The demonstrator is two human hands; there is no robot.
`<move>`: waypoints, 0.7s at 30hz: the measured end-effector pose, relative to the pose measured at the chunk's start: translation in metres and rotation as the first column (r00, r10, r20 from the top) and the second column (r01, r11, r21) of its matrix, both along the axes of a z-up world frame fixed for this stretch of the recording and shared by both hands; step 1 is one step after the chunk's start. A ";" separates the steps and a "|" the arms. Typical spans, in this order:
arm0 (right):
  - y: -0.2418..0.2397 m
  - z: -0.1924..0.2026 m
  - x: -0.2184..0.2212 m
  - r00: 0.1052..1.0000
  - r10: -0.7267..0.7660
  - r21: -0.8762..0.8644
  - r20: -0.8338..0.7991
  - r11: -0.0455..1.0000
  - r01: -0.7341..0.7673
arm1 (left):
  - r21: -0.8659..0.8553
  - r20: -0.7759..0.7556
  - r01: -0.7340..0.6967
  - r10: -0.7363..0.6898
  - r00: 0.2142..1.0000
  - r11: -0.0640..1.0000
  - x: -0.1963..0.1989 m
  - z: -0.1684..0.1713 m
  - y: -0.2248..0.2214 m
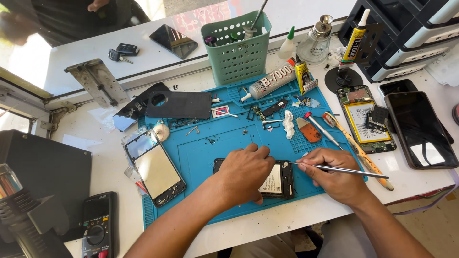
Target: Disassembling and repairing a mobile phone at a workstation using specialized tools.
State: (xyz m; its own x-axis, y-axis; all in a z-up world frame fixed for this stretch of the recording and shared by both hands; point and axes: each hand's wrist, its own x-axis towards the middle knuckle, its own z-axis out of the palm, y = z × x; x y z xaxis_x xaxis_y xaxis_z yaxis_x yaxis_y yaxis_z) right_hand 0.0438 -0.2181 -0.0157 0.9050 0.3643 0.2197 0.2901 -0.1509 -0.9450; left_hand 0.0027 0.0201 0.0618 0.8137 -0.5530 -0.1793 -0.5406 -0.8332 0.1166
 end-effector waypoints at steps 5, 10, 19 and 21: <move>-0.001 -0.004 0.000 1.000 0.002 0.022 0.015 1.000 -0.002 | 0.012 -0.012 -0.010 0.010 1.000 1.000 0.001 0.001 0.000; -0.001 -0.003 -0.002 1.000 -0.002 0.019 0.017 1.000 0.002 | 0.013 -0.022 -0.012 0.012 1.000 1.000 0.000 0.002 0.001; -0.001 -0.005 0.001 1.000 0.001 0.005 0.016 1.000 -0.001 | 0.009 -0.009 -0.009 0.009 1.000 1.000 -0.001 0.003 0.001; -0.001 -0.003 0.001 1.000 0.002 0.008 0.014 1.000 -0.002 | 0.008 -0.011 -0.009 0.009 1.000 1.000 0.000 0.003 0.001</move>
State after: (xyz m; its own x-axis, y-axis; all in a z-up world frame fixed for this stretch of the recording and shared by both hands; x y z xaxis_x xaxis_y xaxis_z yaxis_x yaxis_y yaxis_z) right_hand 0.0451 -0.2188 -0.0185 0.9010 0.3645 0.2353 0.3039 -0.1432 -0.9419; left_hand 0.0023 0.0209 0.0647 0.8163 -0.5445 -0.1928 -0.5321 -0.8387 0.1155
